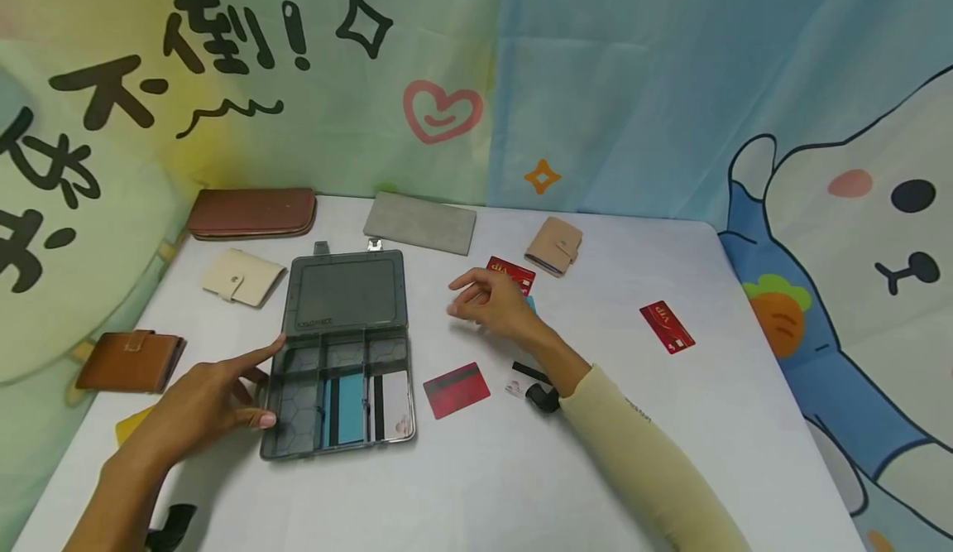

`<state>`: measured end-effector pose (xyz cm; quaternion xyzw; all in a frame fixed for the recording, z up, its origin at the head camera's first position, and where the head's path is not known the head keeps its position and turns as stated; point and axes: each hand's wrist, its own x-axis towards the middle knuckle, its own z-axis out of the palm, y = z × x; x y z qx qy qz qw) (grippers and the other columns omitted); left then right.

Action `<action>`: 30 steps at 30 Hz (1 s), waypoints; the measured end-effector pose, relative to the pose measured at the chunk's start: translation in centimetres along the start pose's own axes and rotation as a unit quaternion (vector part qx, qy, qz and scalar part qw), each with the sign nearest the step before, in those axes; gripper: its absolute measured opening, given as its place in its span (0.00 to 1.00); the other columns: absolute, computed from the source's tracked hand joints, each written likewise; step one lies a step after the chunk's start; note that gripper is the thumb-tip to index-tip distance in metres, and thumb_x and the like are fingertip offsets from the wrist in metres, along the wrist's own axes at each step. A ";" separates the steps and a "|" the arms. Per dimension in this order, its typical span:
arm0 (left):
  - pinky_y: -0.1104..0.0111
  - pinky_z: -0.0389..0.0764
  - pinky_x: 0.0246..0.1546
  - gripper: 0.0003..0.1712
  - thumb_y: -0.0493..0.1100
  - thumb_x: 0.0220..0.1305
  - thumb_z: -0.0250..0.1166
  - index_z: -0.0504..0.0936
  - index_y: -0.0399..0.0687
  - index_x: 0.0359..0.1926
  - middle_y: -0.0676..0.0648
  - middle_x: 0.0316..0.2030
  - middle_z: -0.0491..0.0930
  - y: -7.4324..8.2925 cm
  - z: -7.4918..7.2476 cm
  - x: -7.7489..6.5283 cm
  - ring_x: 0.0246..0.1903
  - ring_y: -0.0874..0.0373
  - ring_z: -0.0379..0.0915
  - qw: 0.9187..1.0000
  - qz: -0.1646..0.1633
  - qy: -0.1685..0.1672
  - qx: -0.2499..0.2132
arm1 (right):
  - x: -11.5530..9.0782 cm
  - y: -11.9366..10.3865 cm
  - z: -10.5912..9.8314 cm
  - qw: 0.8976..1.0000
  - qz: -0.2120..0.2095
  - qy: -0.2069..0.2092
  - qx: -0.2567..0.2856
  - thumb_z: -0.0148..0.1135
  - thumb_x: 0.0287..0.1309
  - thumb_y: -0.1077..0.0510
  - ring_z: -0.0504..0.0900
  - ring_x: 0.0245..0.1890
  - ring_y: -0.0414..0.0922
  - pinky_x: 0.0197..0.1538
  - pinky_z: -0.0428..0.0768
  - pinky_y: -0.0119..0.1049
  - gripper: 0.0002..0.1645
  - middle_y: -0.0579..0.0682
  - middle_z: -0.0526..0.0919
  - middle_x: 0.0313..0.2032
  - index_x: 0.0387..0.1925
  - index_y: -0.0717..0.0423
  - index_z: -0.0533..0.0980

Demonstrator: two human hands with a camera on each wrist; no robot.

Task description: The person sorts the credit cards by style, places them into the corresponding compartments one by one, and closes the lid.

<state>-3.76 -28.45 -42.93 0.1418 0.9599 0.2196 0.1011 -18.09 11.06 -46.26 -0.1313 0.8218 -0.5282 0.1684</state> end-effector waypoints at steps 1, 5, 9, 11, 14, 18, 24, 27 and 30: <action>0.64 0.78 0.32 0.59 0.52 0.41 0.81 0.63 0.54 0.75 0.49 0.38 0.87 0.0 0.0 0.0 0.29 0.67 0.80 1.000 -0.001 0.000 0.000 | 0.4 0.3 -0.8 1.000 0.000 0.012 -0.015 0.75 0.55 0.52 0.80 0.34 0.51 0.34 0.78 0.36 0.25 0.52 0.85 0.40 0.53 0.55 0.80; 0.62 0.79 0.34 0.59 0.53 0.42 0.81 0.63 0.54 0.75 0.48 0.39 0.87 0.0 0.0 0.0 0.29 0.66 0.81 1.000 -0.003 -0.003 -0.002 | 1.7 1.5 -3.4 0.995 0.010 0.054 -0.080 0.76 0.54 0.53 0.78 0.40 0.50 0.44 0.78 0.40 0.26 0.54 0.82 0.46 0.54 0.54 0.79; 0.60 0.79 0.35 0.59 0.53 0.42 0.81 0.62 0.55 0.75 0.49 0.40 0.87 -0.1 0.1 0.0 0.29 0.67 0.81 1.000 -0.003 -0.003 -0.003 | 3.0 2.5 -4.9 0.981 0.044 0.096 -0.161 0.77 0.51 0.51 0.74 0.49 0.51 0.52 0.76 0.48 0.30 0.54 0.78 0.51 0.55 0.50 0.77; 0.60 0.79 0.35 0.59 0.53 0.42 0.81 0.62 0.55 0.75 0.49 0.39 0.87 -0.1 0.2 -0.1 0.28 0.68 0.80 1.000 -0.002 -0.002 -0.002 | 3.4 2.9 -5.3 0.972 0.064 0.105 -0.199 0.77 0.51 0.50 0.72 0.53 0.51 0.55 0.74 0.50 0.31 0.54 0.76 0.53 0.56 0.49 0.76; 0.60 0.79 0.36 0.59 0.53 0.42 0.81 0.62 0.56 0.75 0.50 0.39 0.87 -0.2 0.2 -0.1 0.28 0.69 0.80 1.000 0.000 0.000 0.003 | 4.1 3.2 -5.6 0.962 0.083 0.110 -0.234 0.77 0.51 0.49 0.71 0.54 0.51 0.58 0.72 0.51 0.33 0.54 0.75 0.53 0.57 0.50 0.76; 0.62 0.79 0.34 0.59 0.53 0.42 0.81 0.62 0.56 0.75 0.50 0.39 0.87 -0.1 0.1 0.0 0.28 0.69 0.80 1.000 0.003 0.003 0.005 | 4.6 3.1 -5.6 0.956 0.091 0.106 -0.259 0.77 0.51 0.49 0.71 0.53 0.51 0.56 0.73 0.49 0.32 0.55 0.74 0.51 0.56 0.54 0.76; 0.58 0.80 0.37 0.58 0.53 0.42 0.80 0.63 0.55 0.75 0.50 0.39 0.87 0.0 0.1 -0.1 0.28 0.68 0.81 1.000 0.002 0.005 0.006 | 4.7 2.4 -5.5 0.960 0.087 0.101 -0.248 0.78 0.50 0.54 0.72 0.49 0.52 0.52 0.75 0.47 0.27 0.55 0.74 0.45 0.48 0.56 0.74; 0.57 0.80 0.37 0.58 0.53 0.42 0.80 0.63 0.55 0.75 0.49 0.39 0.87 0.1 0.1 -0.1 0.28 0.68 0.81 1.000 0.001 0.005 0.007 | 4.6 2.3 -5.3 0.960 0.065 0.108 -0.251 0.75 0.54 0.55 0.74 0.44 0.51 0.48 0.75 0.45 0.21 0.53 0.76 0.41 0.45 0.53 0.74; 0.59 0.80 0.36 0.58 0.53 0.41 0.81 0.63 0.55 0.75 0.49 0.40 0.87 0.1 0.1 -0.1 0.28 0.68 0.80 1.000 -0.001 0.005 0.007 | 4.4 2.1 -5.0 0.959 0.032 0.124 -0.252 0.71 0.59 0.54 0.75 0.41 0.49 0.43 0.73 0.43 0.15 0.50 0.78 0.38 0.44 0.49 0.74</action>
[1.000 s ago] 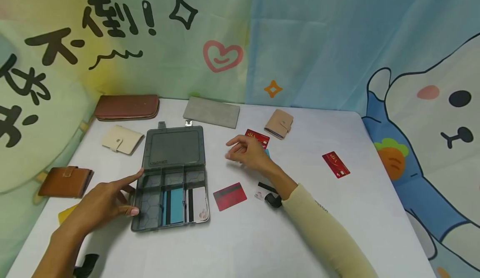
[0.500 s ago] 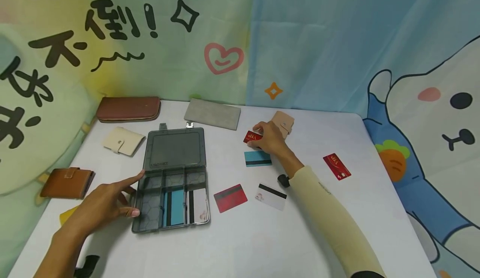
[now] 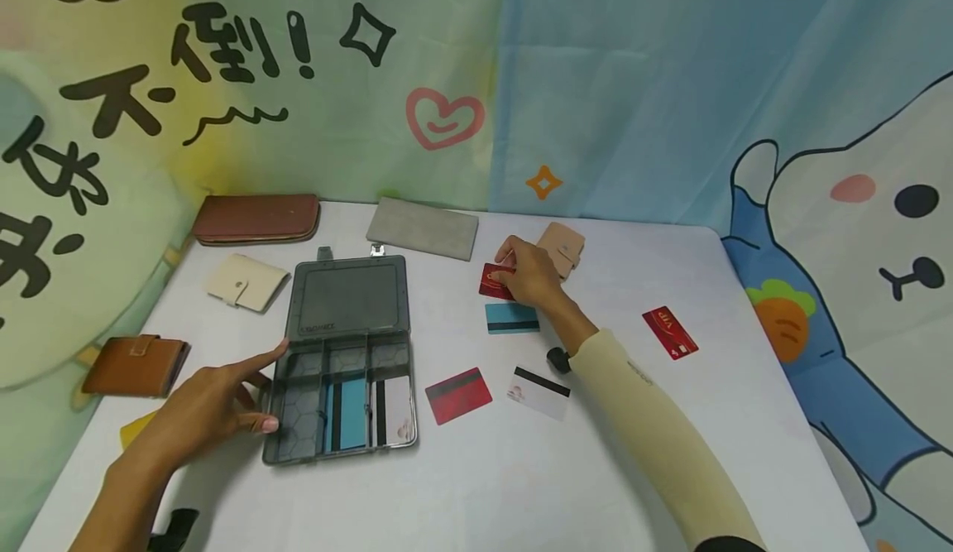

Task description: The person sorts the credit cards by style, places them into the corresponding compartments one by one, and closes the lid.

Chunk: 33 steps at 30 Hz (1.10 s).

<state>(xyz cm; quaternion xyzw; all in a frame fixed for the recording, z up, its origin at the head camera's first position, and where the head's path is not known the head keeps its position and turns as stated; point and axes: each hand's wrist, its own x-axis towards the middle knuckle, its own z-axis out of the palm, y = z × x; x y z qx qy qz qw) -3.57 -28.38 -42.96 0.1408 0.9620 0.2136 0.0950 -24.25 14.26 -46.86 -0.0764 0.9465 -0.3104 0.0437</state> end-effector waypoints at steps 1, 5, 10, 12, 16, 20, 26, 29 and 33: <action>0.59 0.80 0.36 0.58 0.53 0.41 0.81 0.63 0.55 0.75 0.49 0.40 0.87 0.0 0.0 0.0 0.28 0.68 0.80 1.000 0.000 0.000 0.000 | -0.2 -0.2 0.0 1.000 -0.007 0.009 0.006 0.70 0.60 0.53 0.75 0.40 0.48 0.42 0.73 0.42 0.14 0.49 0.79 0.37 0.45 0.47 0.75; 0.60 0.80 0.36 0.58 0.53 0.41 0.81 0.63 0.56 0.75 0.50 0.40 0.87 0.0 0.0 0.0 0.28 0.69 0.80 1.000 -0.002 0.000 0.000 | -1.0 -1.5 -0.3 0.997 -0.036 0.033 0.054 0.66 0.65 0.54 0.75 0.37 0.47 0.35 0.73 0.40 0.15 0.47 0.79 0.36 0.52 0.41 0.76; 0.63 0.79 0.34 0.59 0.53 0.41 0.81 0.63 0.55 0.75 0.50 0.39 0.87 0.0 0.0 0.0 0.29 0.68 0.80 1.000 -0.006 -0.003 -0.004 | -2.7 -3.5 -0.4 0.991 -0.080 0.026 0.108 0.62 0.68 0.55 0.74 0.25 0.47 0.24 0.73 0.36 0.19 0.46 0.79 0.34 0.58 0.40 0.76; 0.65 0.79 0.33 0.58 0.53 0.42 0.80 0.63 0.55 0.75 0.50 0.39 0.87 -0.1 0.0 0.0 0.29 0.68 0.80 1.000 -0.004 -0.004 -0.006 | -3.4 -4.3 -0.3 0.988 -0.095 0.017 0.124 0.63 0.68 0.55 0.72 0.21 0.47 0.22 0.71 0.35 0.18 0.45 0.79 0.33 0.58 0.40 0.76; 0.65 0.79 0.33 0.58 0.53 0.42 0.80 0.63 0.55 0.75 0.49 0.40 0.87 -0.1 0.0 0.1 0.28 0.68 0.80 1.000 -0.003 -0.007 -0.007 | -5.1 -5.9 0.4 0.982 -0.108 -0.006 0.157 0.65 0.65 0.53 0.71 0.19 0.46 0.19 0.69 0.35 0.15 0.42 0.81 0.32 0.52 0.40 0.79; 0.61 0.80 0.35 0.58 0.53 0.43 0.80 0.63 0.56 0.75 0.50 0.39 0.87 -0.1 0.2 0.0 0.28 0.69 0.80 1.000 0.002 -0.003 -0.004 | -6.9 -7.6 1.3 0.974 -0.112 -0.050 0.191 0.67 0.64 0.52 0.72 0.18 0.47 0.19 0.70 0.36 0.13 0.39 0.84 0.29 0.49 0.39 0.79; 0.59 0.80 0.36 0.57 0.54 0.42 0.80 0.64 0.56 0.75 0.51 0.39 0.87 -0.2 0.3 -0.1 0.28 0.68 0.80 1.000 0.012 0.001 0.000 | -9.1 -9.8 2.8 0.958 -0.114 -0.122 0.234 0.65 0.65 0.49 0.75 0.16 0.50 0.22 0.73 0.36 0.12 0.48 0.87 0.30 0.50 0.40 0.79; 0.57 0.81 0.37 0.57 0.53 0.42 0.80 0.64 0.56 0.75 0.51 0.39 0.87 -0.1 0.2 -0.1 0.28 0.68 0.81 1.000 0.013 0.004 0.001 | -9.9 -10.8 3.6 0.947 -0.114 -0.151 0.260 0.65 0.65 0.49 0.79 0.20 0.54 0.24 0.75 0.36 0.13 0.52 0.87 0.31 0.50 0.41 0.79; 0.57 0.81 0.38 0.57 0.54 0.42 0.81 0.64 0.55 0.74 0.50 0.39 0.87 -0.1 0.1 0.0 0.28 0.68 0.80 1.000 0.005 -0.001 -0.003 | -10.6 -12.2 5.0 0.929 -0.123 -0.190 0.293 0.65 0.66 0.50 0.79 0.23 0.59 0.26 0.78 0.36 0.12 0.53 0.88 0.32 0.50 0.42 0.79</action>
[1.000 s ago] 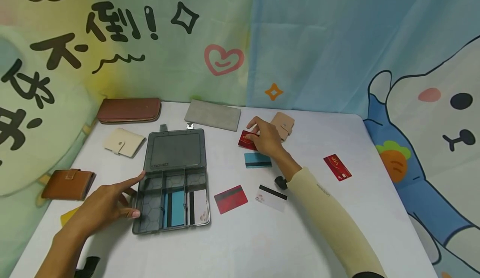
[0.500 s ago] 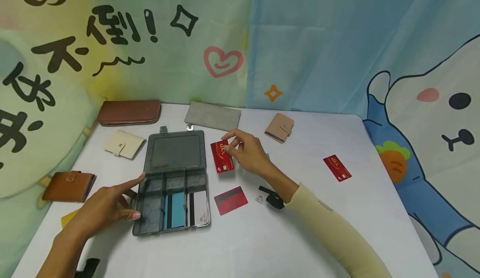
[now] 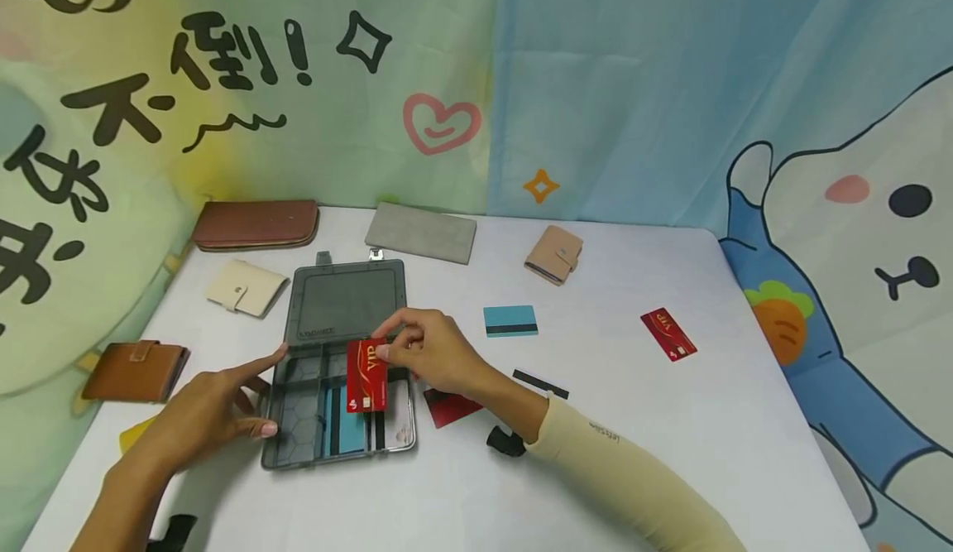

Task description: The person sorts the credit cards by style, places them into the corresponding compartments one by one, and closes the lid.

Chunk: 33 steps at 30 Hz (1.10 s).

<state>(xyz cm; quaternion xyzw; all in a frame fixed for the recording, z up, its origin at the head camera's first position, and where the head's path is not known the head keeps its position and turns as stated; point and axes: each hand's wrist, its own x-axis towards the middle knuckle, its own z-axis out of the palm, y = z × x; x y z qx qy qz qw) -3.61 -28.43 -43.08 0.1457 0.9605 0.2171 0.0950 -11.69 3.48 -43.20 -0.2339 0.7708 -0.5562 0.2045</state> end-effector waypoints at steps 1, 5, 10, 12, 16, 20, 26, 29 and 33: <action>0.57 0.81 0.38 0.57 0.54 0.42 0.81 0.64 0.55 0.74 0.50 0.39 0.87 0.0 0.0 0.1 0.29 0.68 0.80 1.000 -0.003 -0.004 -0.002 | 0.1 -0.1 0.5 1.000 -0.002 -0.009 0.008 0.65 0.66 0.51 0.79 0.23 0.60 0.25 0.78 0.36 0.11 0.54 0.88 0.32 0.49 0.42 0.79; 0.59 0.81 0.37 0.58 0.56 0.42 0.80 0.64 0.55 0.75 0.49 0.40 0.87 0.0 0.0 0.2 0.29 0.68 0.80 1.000 -0.014 -0.019 -0.011 | 0.8 -0.6 3.0 0.999 -0.007 -0.034 0.019 0.65 0.66 0.52 0.79 0.22 0.62 0.25 0.78 0.34 0.09 0.55 0.88 0.31 0.47 0.43 0.80; 0.58 0.82 0.38 0.58 0.57 0.42 0.80 0.65 0.54 0.74 0.49 0.40 0.87 -0.1 0.0 0.2 0.28 0.68 0.80 1.000 -0.010 -0.020 -0.015 | 1.8 -1.1 5.9 0.999 0.002 -0.052 -0.002 0.66 0.64 0.51 0.80 0.17 0.54 0.25 0.80 0.34 0.08 0.50 0.88 0.28 0.45 0.42 0.81; 0.57 0.82 0.38 0.58 0.57 0.42 0.80 0.65 0.53 0.74 0.49 0.40 0.87 -0.1 0.0 0.2 0.28 0.69 0.80 1.000 -0.008 -0.017 -0.015 | 2.2 -1.2 6.7 0.998 0.003 -0.061 -0.030 0.66 0.64 0.51 0.80 0.15 0.49 0.26 0.80 0.33 0.08 0.47 0.88 0.25 0.45 0.41 0.81; 0.57 0.82 0.38 0.58 0.57 0.43 0.80 0.64 0.53 0.75 0.49 0.40 0.87 -0.1 0.0 0.2 0.28 0.68 0.80 1.000 -0.010 -0.016 -0.013 | 2.6 -1.1 7.3 0.993 -0.002 -0.079 -0.084 0.67 0.64 0.49 0.81 0.15 0.43 0.28 0.79 0.29 0.12 0.42 0.87 0.24 0.48 0.42 0.81; 0.58 0.81 0.37 0.58 0.56 0.42 0.80 0.64 0.54 0.74 0.49 0.40 0.87 -0.1 -0.1 0.1 0.28 0.68 0.80 1.000 -0.015 -0.019 -0.012 | 2.5 -0.5 6.8 0.993 -0.008 -0.078 -0.089 0.67 0.63 0.49 0.81 0.16 0.43 0.29 0.80 0.29 0.14 0.41 0.87 0.26 0.49 0.44 0.80; 0.59 0.81 0.37 0.60 0.57 0.41 0.80 0.63 0.54 0.75 0.46 0.42 0.87 0.0 0.0 0.1 0.31 0.63 0.81 0.999 -0.032 -0.034 -0.018 | 1.4 0.3 4.1 0.993 -0.045 -0.063 -0.089 0.67 0.63 0.48 0.76 0.18 0.39 0.31 0.75 0.27 0.16 0.36 0.85 0.27 0.50 0.47 0.80; 0.58 0.81 0.37 0.60 0.56 0.41 0.80 0.62 0.54 0.75 0.45 0.42 0.87 0.0 0.0 0.1 0.31 0.62 0.82 0.999 -0.032 -0.033 -0.017 | 0.5 1.0 2.4 0.995 -0.045 -0.052 -0.076 0.68 0.62 0.48 0.71 0.16 0.39 0.26 0.72 0.29 0.17 0.36 0.84 0.28 0.50 0.48 0.81; 0.56 0.82 0.38 0.60 0.55 0.40 0.81 0.63 0.54 0.75 0.45 0.42 0.87 0.1 0.1 0.1 0.31 0.62 0.82 0.999 -0.029 -0.028 -0.012 | -0.9 2.3 0.1 0.995 -0.027 -0.040 -0.090 0.71 0.59 0.47 0.73 0.17 0.41 0.24 0.73 0.32 0.19 0.37 0.84 0.30 0.50 0.48 0.81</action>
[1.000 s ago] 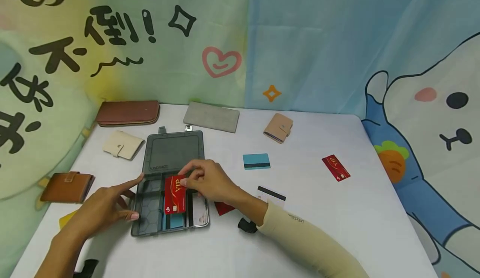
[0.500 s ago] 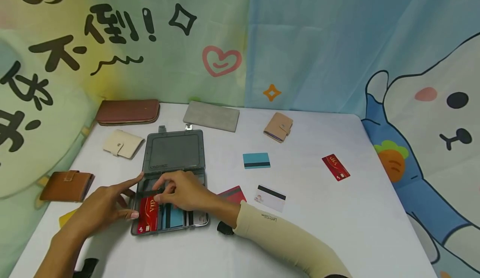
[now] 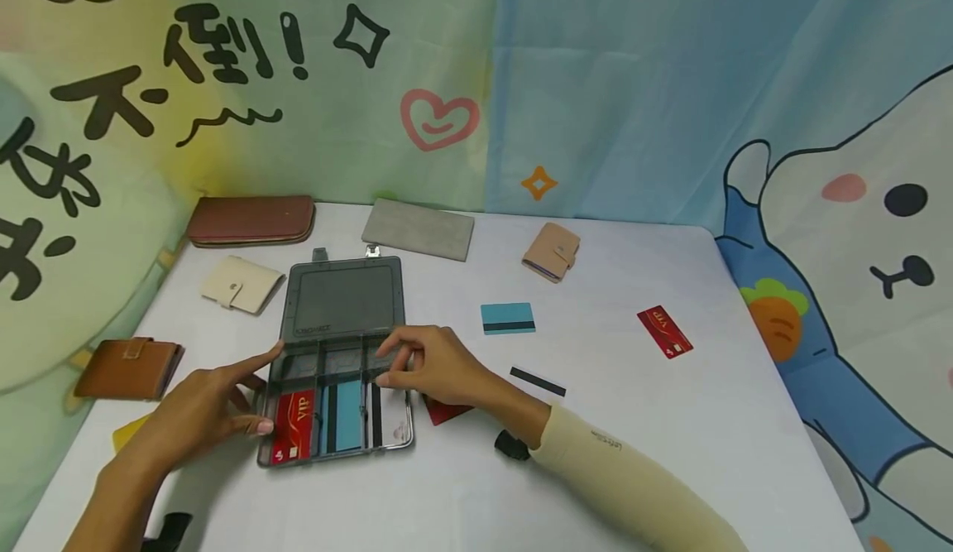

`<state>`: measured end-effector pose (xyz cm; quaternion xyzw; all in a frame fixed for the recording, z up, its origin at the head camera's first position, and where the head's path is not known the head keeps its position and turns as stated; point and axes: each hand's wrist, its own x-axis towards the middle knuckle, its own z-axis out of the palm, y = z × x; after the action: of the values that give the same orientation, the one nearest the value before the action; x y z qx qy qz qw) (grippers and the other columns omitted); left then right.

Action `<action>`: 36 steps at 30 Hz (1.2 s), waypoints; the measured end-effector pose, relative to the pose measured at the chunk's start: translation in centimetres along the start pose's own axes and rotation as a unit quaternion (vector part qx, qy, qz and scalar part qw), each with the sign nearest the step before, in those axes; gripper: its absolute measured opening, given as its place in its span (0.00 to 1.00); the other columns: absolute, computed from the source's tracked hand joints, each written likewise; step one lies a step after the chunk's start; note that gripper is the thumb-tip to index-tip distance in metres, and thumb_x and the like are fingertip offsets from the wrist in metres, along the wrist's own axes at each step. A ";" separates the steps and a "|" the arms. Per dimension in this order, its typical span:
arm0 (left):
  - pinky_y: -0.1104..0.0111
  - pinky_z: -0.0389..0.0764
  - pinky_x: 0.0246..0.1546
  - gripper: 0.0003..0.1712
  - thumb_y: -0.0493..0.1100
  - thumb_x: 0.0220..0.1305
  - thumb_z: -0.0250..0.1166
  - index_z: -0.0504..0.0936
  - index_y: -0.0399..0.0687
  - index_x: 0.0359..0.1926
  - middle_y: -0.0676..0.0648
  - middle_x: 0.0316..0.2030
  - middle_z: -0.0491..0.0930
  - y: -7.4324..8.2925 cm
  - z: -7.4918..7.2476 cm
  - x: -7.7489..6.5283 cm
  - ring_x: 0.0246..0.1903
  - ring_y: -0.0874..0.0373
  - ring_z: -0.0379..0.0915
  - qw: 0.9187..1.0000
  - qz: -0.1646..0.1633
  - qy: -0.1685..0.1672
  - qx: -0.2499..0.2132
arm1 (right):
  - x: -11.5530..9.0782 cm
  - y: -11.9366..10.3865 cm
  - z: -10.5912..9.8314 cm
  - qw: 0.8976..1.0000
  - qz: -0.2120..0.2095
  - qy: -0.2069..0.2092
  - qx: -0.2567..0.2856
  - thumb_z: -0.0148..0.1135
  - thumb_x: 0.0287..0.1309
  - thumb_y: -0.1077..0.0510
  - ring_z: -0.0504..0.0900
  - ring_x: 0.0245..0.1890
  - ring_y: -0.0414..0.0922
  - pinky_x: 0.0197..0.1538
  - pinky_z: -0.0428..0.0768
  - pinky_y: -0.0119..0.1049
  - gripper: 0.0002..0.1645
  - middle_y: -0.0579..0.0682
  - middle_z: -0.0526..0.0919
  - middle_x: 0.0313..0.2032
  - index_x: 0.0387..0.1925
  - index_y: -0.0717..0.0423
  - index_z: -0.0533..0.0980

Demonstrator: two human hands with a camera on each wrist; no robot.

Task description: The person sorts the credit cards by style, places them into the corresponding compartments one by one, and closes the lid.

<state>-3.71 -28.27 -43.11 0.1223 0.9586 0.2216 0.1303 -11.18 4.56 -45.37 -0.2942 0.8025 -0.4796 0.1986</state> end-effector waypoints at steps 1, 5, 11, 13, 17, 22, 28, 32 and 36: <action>0.56 0.82 0.38 0.60 0.55 0.40 0.81 0.63 0.54 0.75 0.45 0.42 0.87 0.0 0.0 0.0 0.31 0.62 0.82 1.000 0.000 0.000 0.000 | -0.5 0.4 -0.4 1.000 0.007 0.001 -0.010 0.72 0.58 0.47 0.74 0.18 0.42 0.24 0.74 0.32 0.20 0.37 0.84 0.30 0.50 0.48 0.81; 0.56 0.82 0.37 0.60 0.55 0.40 0.81 0.63 0.54 0.75 0.44 0.42 0.86 0.1 0.0 0.0 0.31 0.62 0.82 1.000 0.000 0.000 0.000 | -2.4 1.6 -1.7 0.997 0.035 0.010 -0.060 0.74 0.55 0.48 0.76 0.22 0.44 0.25 0.74 0.32 0.20 0.40 0.84 0.33 0.48 0.46 0.81; 0.57 0.82 0.37 0.61 0.55 0.39 0.81 0.62 0.55 0.75 0.45 0.42 0.86 0.1 0.0 -0.1 0.31 0.62 0.81 1.000 -0.002 0.002 0.001 | -4.7 2.7 -2.4 0.985 0.043 0.002 -0.170 0.80 0.46 0.49 0.79 0.38 0.41 0.40 0.75 0.32 0.24 0.43 0.81 0.40 0.47 0.43 0.81; 0.57 0.82 0.37 0.61 0.55 0.39 0.81 0.62 0.55 0.76 0.45 0.43 0.86 0.1 -0.1 -0.1 0.31 0.62 0.81 1.000 -0.005 0.000 0.001 | -5.2 2.9 -2.5 0.976 0.048 -0.009 -0.214 0.81 0.44 0.48 0.77 0.44 0.39 0.45 0.73 0.33 0.28 0.42 0.78 0.42 0.49 0.41 0.80; 0.56 0.82 0.37 0.62 0.56 0.40 0.81 0.61 0.55 0.76 0.44 0.43 0.86 0.0 -0.1 -0.1 0.31 0.62 0.81 1.000 -0.004 -0.004 0.000 | -5.6 3.0 -2.4 0.961 0.060 -0.020 -0.269 0.81 0.42 0.45 0.75 0.43 0.36 0.42 0.72 0.33 0.32 0.41 0.74 0.42 0.51 0.40 0.77; 0.56 0.83 0.38 0.61 0.55 0.41 0.81 0.61 0.55 0.76 0.44 0.43 0.86 0.0 -0.1 0.0 0.32 0.62 0.81 1.000 -0.005 -0.007 0.000 | -5.3 2.6 -2.4 0.958 0.074 -0.014 -0.278 0.83 0.40 0.46 0.72 0.37 0.36 0.37 0.71 0.32 0.28 0.42 0.73 0.39 0.42 0.43 0.77; 0.56 0.83 0.38 0.61 0.55 0.40 0.81 0.61 0.55 0.76 0.44 0.43 0.86 0.1 0.0 0.0 0.32 0.62 0.81 1.000 -0.006 -0.007 -0.001 | -4.6 2.4 -3.1 0.965 0.073 0.001 -0.250 0.78 0.50 0.50 0.75 0.32 0.36 0.35 0.73 0.33 0.16 0.37 0.78 0.29 0.33 0.42 0.76; 0.58 0.82 0.36 0.62 0.56 0.39 0.81 0.61 0.55 0.76 0.44 0.42 0.86 0.0 0.1 -0.1 0.31 0.62 0.81 1.000 0.001 -0.004 0.000 | -4.2 2.0 -4.0 0.972 0.070 0.023 -0.221 0.71 0.60 0.52 0.75 0.29 0.36 0.32 0.75 0.32 0.10 0.36 0.77 0.25 0.39 0.41 0.76; 0.59 0.82 0.36 0.61 0.55 0.40 0.81 0.62 0.54 0.75 0.45 0.42 0.86 0.1 0.1 -0.2 0.31 0.63 0.81 1.000 0.004 0.000 -0.001 | -3.9 1.4 -4.8 0.978 0.058 0.048 -0.195 0.65 0.65 0.55 0.74 0.26 0.37 0.31 0.74 0.31 0.16 0.38 0.76 0.26 0.53 0.41 0.75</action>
<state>-3.53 -28.23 -43.10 0.1260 0.9580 0.2228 0.1294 -11.54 10.77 -44.29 -0.2565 0.9050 -0.3149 0.1263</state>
